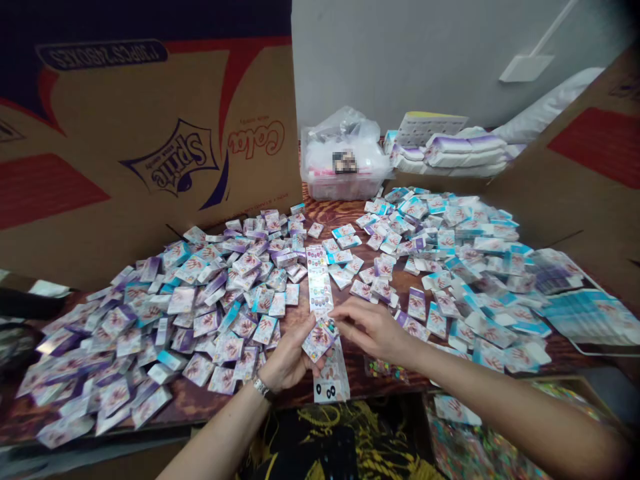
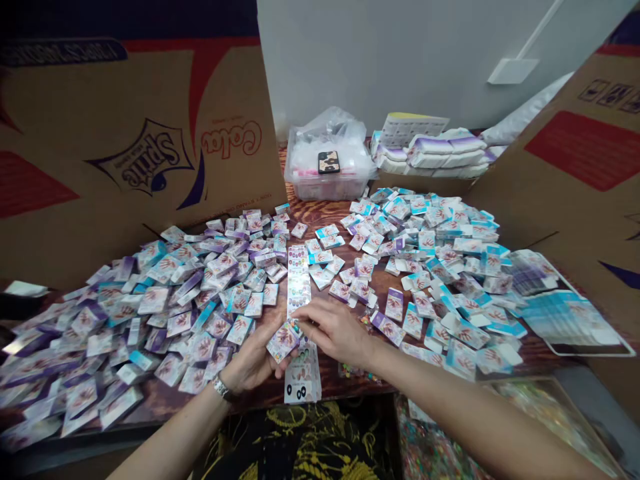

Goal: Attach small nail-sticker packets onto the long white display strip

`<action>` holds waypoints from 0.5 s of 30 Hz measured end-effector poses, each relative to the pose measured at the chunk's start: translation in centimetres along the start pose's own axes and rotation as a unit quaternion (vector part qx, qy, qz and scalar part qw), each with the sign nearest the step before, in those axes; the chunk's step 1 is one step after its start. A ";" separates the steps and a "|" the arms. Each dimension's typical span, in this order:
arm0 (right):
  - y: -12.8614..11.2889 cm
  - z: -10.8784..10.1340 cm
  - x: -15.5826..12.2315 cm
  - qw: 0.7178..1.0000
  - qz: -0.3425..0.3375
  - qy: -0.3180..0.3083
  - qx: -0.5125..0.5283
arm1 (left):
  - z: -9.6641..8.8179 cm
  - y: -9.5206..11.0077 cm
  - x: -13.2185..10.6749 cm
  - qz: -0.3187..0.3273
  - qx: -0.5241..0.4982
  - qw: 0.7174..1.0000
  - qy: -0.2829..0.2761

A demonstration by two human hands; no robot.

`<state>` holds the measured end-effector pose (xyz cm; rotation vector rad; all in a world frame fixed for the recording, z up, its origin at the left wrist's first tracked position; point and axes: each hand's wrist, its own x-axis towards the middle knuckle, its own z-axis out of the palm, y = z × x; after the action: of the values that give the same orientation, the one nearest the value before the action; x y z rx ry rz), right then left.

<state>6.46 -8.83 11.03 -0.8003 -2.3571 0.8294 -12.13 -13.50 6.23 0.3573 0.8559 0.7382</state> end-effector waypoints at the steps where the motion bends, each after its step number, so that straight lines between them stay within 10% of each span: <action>1: -0.2 0.4 0.0 0.999 0.046 0.020 0.019 | 0.0 0.0 0.0 0.004 0.004 1.000 -0.005; 7: 0.1 3.2 0.1 0.967 0.188 0.065 0.161 | -0.2 0.6 -0.4 0.103 0.199 0.972 0.071; 11: 0.2 4.0 0.3 0.958 0.217 0.112 0.152 | -0.6 0.2 -1.3 0.315 0.516 0.782 0.151; 15: -0.1 4.4 0.2 0.970 0.174 0.136 0.101 | -1.4 -1.7 -1.4 0.368 0.674 0.614 0.182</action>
<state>3.49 -10.44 8.18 -1.1777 -1.8842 1.0100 -13.05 -15.66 5.22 2.0951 1.6027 0.7781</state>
